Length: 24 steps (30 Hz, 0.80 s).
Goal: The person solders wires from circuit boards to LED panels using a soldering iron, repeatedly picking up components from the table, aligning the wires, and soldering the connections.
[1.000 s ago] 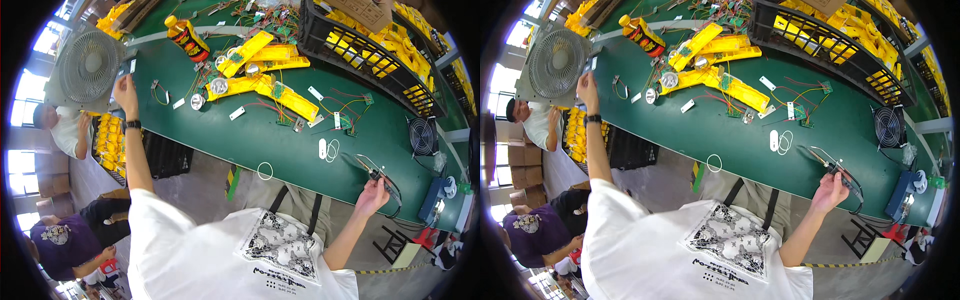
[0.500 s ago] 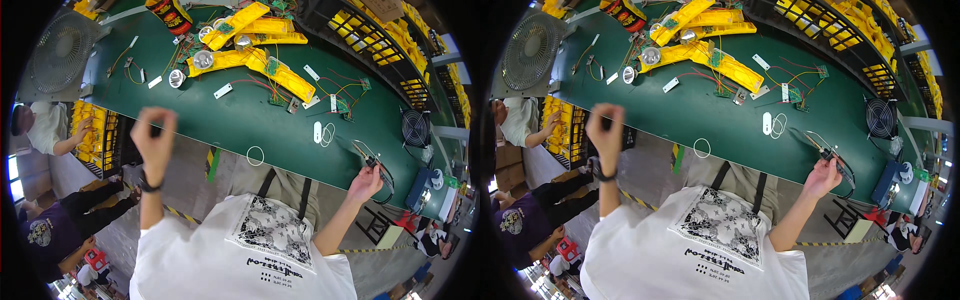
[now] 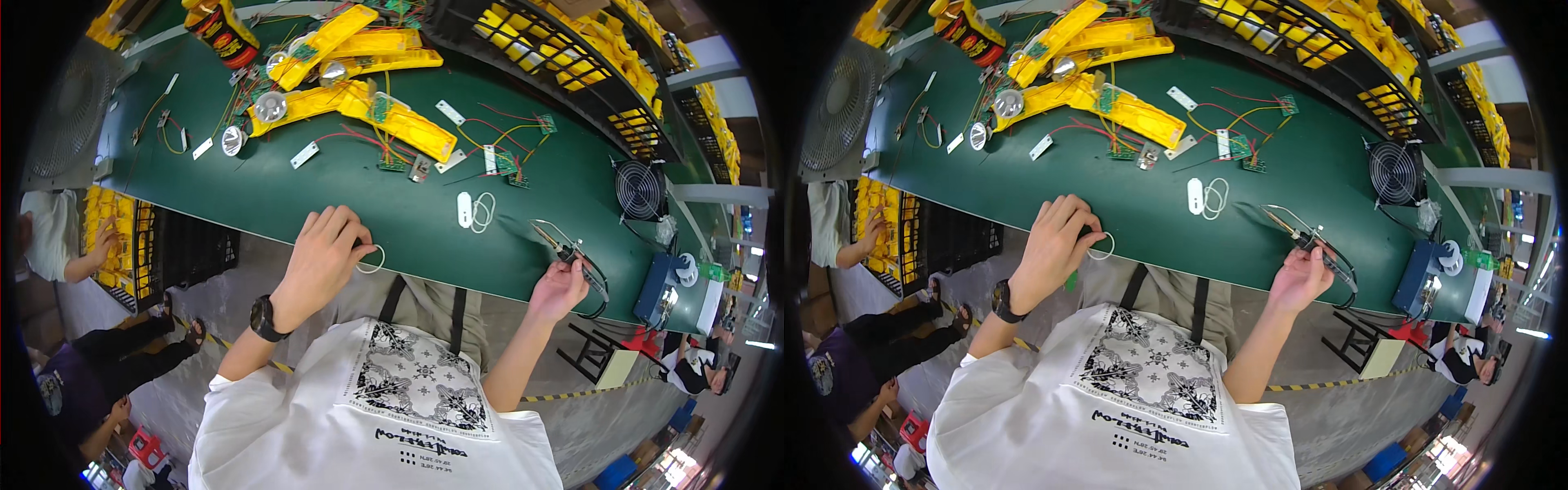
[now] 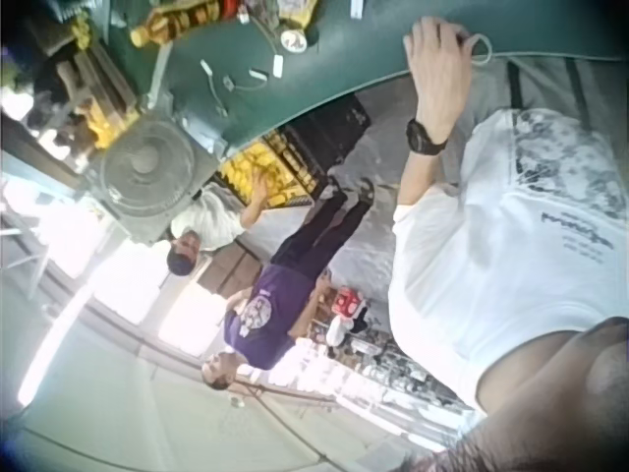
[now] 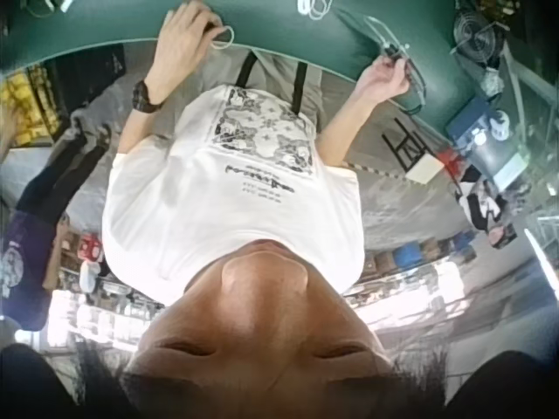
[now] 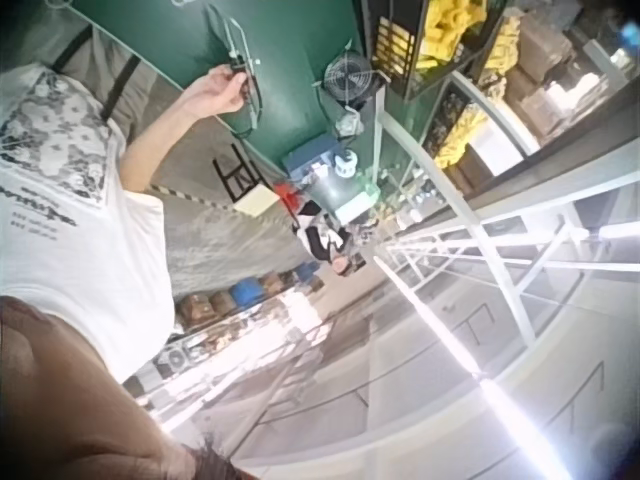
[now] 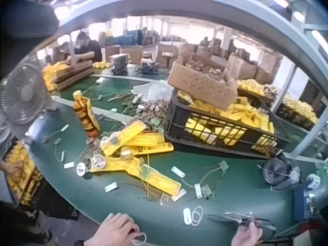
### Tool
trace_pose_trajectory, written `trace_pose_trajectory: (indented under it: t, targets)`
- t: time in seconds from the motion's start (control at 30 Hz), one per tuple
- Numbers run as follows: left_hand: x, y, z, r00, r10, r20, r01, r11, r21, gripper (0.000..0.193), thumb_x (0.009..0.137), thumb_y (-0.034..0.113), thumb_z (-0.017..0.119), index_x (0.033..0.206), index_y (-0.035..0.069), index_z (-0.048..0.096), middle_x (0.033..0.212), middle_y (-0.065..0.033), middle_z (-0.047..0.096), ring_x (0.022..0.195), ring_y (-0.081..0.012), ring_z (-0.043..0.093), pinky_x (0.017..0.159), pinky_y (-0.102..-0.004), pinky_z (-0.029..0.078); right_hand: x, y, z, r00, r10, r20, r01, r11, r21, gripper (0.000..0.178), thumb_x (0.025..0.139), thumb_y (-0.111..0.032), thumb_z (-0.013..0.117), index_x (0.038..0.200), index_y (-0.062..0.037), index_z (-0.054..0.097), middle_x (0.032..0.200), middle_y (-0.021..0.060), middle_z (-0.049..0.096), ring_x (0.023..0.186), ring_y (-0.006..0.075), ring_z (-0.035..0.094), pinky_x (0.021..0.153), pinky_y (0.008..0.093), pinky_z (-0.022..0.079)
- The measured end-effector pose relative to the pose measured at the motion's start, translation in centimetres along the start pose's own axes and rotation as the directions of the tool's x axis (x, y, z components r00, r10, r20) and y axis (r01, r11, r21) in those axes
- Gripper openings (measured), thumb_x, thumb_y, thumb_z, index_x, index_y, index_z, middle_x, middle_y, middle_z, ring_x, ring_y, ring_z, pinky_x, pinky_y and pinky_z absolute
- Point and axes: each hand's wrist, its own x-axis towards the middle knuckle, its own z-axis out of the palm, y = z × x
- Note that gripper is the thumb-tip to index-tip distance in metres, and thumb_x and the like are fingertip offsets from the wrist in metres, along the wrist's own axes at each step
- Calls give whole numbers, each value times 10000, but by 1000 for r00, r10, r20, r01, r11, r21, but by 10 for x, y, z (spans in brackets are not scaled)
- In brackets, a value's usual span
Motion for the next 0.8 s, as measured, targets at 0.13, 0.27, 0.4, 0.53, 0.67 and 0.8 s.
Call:
trace_pose_trajectory:
  t: [0.13,0.27,0.4,0.53,0.67,0.8]
  targets:
    - [55,19,15,1000,20,-10,-21,988,-153,156,805,112,667,870,31,550,793,-91,570,727,-284,552,641,-365,427,6,4,-23,1000,1,-1,-1,985,174,132,911,-81,519,996,9,565,898,76,609,673,128,501,529,236,397]
    - [157,43,34,970,178,-167,-221,931,-291,162,825,143,651,891,26,561,799,-107,620,757,-295,596,653,-366,468,10,5,-30,1000,2,13,-5,961,278,163,925,-108,486,1004,15,557,850,90,604,655,141,481,525,240,388]
    - [220,48,52,789,354,-502,-365,928,80,141,808,155,654,854,47,578,777,-88,583,782,-290,572,704,-384,460,11,3,-24,1000,22,5,-22,944,328,159,921,-108,491,996,14,561,846,91,606,649,137,471,524,239,384]
    - [186,63,53,942,299,-153,-310,949,-59,132,762,135,671,808,54,577,768,-76,576,780,-282,569,694,-376,458,10,0,-26,1000,27,-8,-24,958,285,157,916,-87,493,1003,26,560,839,92,590,670,126,481,516,237,389]
    - [127,59,65,963,262,59,-255,961,-102,184,732,138,707,851,62,589,777,-69,593,753,-272,577,662,-385,464,11,1,-22,999,9,-32,-1,966,258,161,902,-66,502,1004,46,560,817,94,583,644,121,484,482,238,386]
    - [118,55,85,987,149,-62,-150,988,-16,242,735,163,725,912,60,595,776,-73,596,763,-274,587,652,-391,468,12,1,-21,1000,5,-2,-4,967,253,157,895,-65,510,1000,43,556,825,101,595,606,124,483,466,238,382]
